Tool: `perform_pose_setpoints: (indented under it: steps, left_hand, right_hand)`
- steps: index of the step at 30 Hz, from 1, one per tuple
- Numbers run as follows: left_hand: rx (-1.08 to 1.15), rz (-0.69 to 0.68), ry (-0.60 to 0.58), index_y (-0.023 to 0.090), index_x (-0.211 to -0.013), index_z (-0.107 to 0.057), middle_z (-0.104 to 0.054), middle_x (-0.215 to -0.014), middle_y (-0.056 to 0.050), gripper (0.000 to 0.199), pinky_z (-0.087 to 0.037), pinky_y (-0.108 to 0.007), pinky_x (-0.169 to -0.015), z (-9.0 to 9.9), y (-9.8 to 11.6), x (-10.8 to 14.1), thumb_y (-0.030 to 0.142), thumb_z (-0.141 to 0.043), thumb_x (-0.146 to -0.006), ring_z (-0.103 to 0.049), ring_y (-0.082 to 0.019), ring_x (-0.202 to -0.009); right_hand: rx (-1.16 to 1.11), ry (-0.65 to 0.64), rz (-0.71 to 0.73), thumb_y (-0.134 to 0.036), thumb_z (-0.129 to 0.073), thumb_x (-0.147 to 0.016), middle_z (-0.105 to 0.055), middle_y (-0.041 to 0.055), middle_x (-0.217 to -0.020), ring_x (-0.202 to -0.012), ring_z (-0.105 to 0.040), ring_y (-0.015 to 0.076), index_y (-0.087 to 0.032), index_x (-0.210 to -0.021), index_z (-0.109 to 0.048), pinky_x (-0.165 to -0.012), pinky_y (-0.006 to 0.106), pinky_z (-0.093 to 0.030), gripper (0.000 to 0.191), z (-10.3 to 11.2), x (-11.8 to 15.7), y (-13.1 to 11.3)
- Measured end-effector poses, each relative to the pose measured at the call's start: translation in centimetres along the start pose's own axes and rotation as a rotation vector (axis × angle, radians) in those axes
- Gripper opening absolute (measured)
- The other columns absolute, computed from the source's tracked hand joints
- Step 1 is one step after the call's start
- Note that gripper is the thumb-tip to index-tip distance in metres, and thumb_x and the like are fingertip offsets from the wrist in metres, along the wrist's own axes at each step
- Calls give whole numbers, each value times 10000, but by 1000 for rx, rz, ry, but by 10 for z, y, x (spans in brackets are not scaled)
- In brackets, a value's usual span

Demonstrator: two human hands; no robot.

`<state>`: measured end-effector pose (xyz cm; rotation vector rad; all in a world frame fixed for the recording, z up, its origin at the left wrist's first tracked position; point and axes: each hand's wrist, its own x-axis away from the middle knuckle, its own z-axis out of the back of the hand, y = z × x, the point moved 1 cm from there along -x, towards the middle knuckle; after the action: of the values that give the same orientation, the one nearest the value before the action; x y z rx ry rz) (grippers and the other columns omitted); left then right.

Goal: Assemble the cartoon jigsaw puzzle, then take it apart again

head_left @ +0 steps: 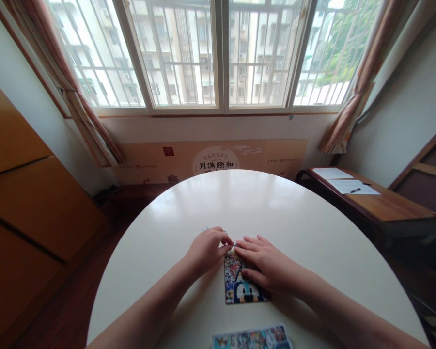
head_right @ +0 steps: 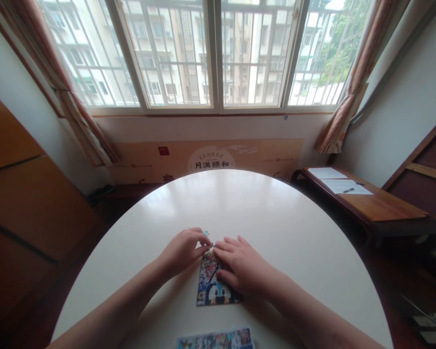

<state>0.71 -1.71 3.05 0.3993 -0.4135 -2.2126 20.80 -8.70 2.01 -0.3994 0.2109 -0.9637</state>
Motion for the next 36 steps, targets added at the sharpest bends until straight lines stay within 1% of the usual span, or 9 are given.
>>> perform_pose_setpoints:
  steps: [4,8,12,16,23,28,32,34,36]
  left_hand:
    - [1,24,30,249,-874,-787,-711,-895,-15,148,-475,-278,-755,2,-2,0,219,-646,-839,-652,-176,-808]
    - [-6,43,12,257,-867,-790,-710,-880,-14,155,-475,-281,-751,0,-5,-1,204,-651,-822,-653,-183,-807]
    - [0,18,7,255,-848,-784,-708,-862,-9,154,-471,-272,-740,-1,-6,-2,180,-656,-809,-650,-179,-806]
    - [-19,-15,18,260,-858,-773,-710,-901,-4,156,-467,-271,-747,-1,-7,-2,160,-676,-788,-650,-177,-817]
    - [-74,-22,27,275,-846,-770,-709,-913,5,142,-464,-263,-723,1,-5,-1,183,-665,-820,-657,-170,-794]
    - [-116,-14,65,268,-838,-767,-713,-915,7,147,-458,-258,-704,1,0,-1,187,-644,-847,-666,-167,-794]
    - [-130,16,144,255,-852,-763,-711,-927,1,140,-460,-255,-697,11,-9,-2,222,-629,-874,-664,-163,-787]
    - [-166,78,206,251,-861,-759,-711,-947,-2,141,-467,-262,-713,22,-18,-3,233,-621,-881,-664,-169,-798]
    - [-224,188,272,252,-876,-758,-713,-979,-9,152,-472,-273,-725,34,-29,-3,246,-607,-888,-665,-184,-824]
  right_hand:
    - [-3,-1,-5,-370,-535,-913,-393,61,-1560,-1439,-320,355,-230,-1476,-452,-1176,620,-186,586,0,1,0]
    - [-4,0,-3,-369,-525,-920,-395,55,-1559,-1441,-320,350,-236,-1484,-440,-1179,616,-184,586,-1,1,0]
    - [-2,-1,2,-370,-530,-919,-388,60,-1563,-1439,-321,355,-240,-1485,-439,-1175,622,-187,588,-2,1,2]
    - [-6,6,3,-371,-539,-921,-375,67,-1569,-1443,-314,356,-251,-1483,-442,-1177,620,-183,583,-3,1,3]
    - [26,10,-7,-380,-533,-927,-337,98,-1585,-1451,-306,333,-233,-1484,-440,-1191,590,-170,583,-6,0,4]
    - [29,4,-5,-383,-522,-938,-344,120,-1580,-1449,-311,331,-242,-1487,-432,-1190,586,-162,574,-5,1,4]
    - [25,6,-14,-394,-531,-940,-323,147,-1586,-1460,-287,331,-249,-1476,-446,-1187,578,-172,562,-3,2,3]
    - [26,15,-22,-396,-540,-938,-307,159,-1591,-1465,-274,335,-247,-1468,-457,-1185,573,-180,557,-3,3,3]
    - [24,24,-25,-401,-548,-936,-292,161,-1596,-1469,-262,337,-248,-1469,-457,-1186,570,-181,562,-5,3,4]
